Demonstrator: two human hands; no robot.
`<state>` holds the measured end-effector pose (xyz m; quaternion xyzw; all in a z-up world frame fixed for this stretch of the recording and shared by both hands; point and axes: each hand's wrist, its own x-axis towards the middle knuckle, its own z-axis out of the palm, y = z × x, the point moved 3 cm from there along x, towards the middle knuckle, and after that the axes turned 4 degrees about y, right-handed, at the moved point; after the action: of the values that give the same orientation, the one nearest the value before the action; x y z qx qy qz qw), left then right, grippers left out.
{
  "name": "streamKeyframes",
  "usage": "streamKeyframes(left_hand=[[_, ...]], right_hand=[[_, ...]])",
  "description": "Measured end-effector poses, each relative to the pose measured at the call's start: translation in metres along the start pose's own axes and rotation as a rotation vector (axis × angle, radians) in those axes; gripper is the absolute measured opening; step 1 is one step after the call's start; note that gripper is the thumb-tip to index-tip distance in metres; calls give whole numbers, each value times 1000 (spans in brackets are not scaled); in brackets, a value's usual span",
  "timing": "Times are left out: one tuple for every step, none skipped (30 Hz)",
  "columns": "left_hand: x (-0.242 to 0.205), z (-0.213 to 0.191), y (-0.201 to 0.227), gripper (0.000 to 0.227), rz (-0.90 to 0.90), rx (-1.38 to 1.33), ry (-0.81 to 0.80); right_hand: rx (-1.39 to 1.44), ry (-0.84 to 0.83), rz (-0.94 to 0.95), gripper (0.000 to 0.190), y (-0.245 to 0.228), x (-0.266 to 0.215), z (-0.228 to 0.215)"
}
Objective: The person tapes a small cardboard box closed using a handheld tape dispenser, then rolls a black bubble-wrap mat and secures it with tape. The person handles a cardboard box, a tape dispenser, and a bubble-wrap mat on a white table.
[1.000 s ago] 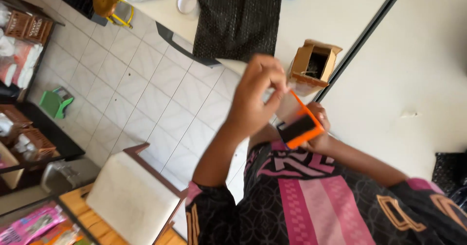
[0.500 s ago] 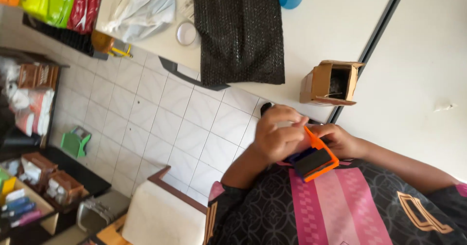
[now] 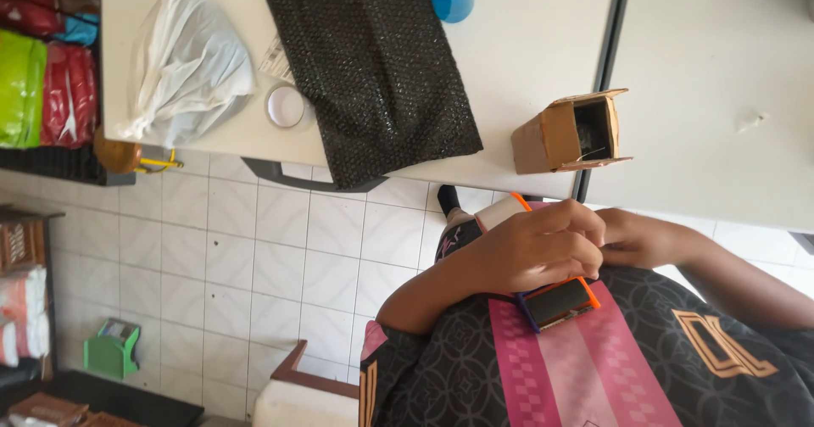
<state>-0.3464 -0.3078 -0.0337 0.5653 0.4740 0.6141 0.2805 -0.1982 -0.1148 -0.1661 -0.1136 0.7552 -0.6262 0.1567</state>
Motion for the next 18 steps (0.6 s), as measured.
streamKeyframes(left_hand=[[-2,0,-2,20,8,-10,-9],[-3,-1,-4,20,-22,-65,7],[-5,-2,-7,21,-52,-120,23],[-5,-3,-7,21,-49,-127,17],[-6,-4,-7,21,-54,-129,6],[-6,-5,-8,22,-59,-130,-5],[-8,-4,-10,22,-56,-134,-11],[-9,-2,-13,21,-70,-203,-31],[-10,-1,-16,19,-84,-272,-51],[-11,-1,-17,19,-88,-274,-54],[-12,-2,-18,20,-81,-272,-53],[-13,-2,-18,21,-77,-272,-49],[-12,-3,-19,21,-83,-277,-50],[-12,-4,-18,23,-59,-233,-29],[-12,-5,-17,26,-36,-189,-7],[-12,-5,-19,26,-42,-194,-8],[-12,-5,-19,27,-33,-176,-4],[-11,-6,-20,29,-20,-158,-3]], right_hand=[[-5,13,8,21,-9,-4,-4],[70,338,-234,12,-25,-9,-18],[142,662,-478,13,-40,-19,-31],[137,669,-474,13,-43,-13,-42],[-206,815,-381,14,-46,-9,-55],[-550,944,-278,24,-49,-6,-67],[-555,950,-274,24,-53,6,-67],[-629,839,-246,48,-56,20,-66],[-698,727,-219,73,-58,35,-64],[-695,730,-216,73,-50,35,-62],[-877,716,-208,73,-42,37,-58],[-1056,694,-196,74,-34,37,-52],[-1051,695,-190,74,-44,42,-53],[-1107,664,-149,66,-52,46,-50],[-1163,632,-108,58,-60,51,-48],[-1157,631,-101,58,-65,52,-50],[-1173,587,-45,51,-67,54,-51],[-1190,545,13,44,-71,56,-53]])
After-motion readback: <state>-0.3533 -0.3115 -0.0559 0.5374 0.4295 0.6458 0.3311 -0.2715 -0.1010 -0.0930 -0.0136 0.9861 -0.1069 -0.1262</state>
